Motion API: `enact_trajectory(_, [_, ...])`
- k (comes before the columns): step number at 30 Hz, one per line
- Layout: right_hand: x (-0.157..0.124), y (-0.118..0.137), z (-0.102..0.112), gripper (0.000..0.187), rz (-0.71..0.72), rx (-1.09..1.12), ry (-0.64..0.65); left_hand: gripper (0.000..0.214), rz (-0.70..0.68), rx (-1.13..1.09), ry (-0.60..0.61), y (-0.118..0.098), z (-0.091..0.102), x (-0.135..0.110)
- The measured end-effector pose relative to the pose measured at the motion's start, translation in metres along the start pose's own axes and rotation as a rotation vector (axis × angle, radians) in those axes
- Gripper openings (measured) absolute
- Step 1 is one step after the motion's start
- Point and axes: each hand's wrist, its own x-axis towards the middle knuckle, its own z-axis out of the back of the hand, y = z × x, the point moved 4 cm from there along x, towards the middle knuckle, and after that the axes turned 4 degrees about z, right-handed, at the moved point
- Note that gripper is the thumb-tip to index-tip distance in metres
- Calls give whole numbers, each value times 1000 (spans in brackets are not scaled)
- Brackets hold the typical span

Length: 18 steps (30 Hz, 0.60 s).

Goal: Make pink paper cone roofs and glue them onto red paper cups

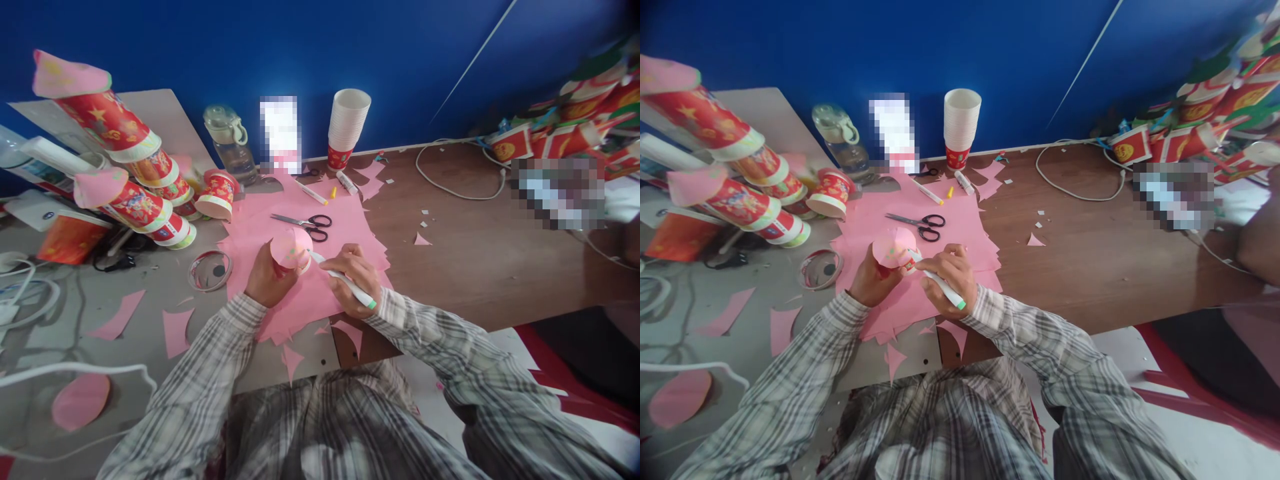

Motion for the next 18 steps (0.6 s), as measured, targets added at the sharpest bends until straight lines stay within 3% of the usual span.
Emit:
enact_trajectory(6, [-3, 0, -2, 23, -18, -22, 8, 45, -16, 6, -20, -5, 1, 1])
enact_trajectory(18, [0, 2, -4, 26, 28, -34, 10, 52, -15, 14, -12, -2, 1, 0])
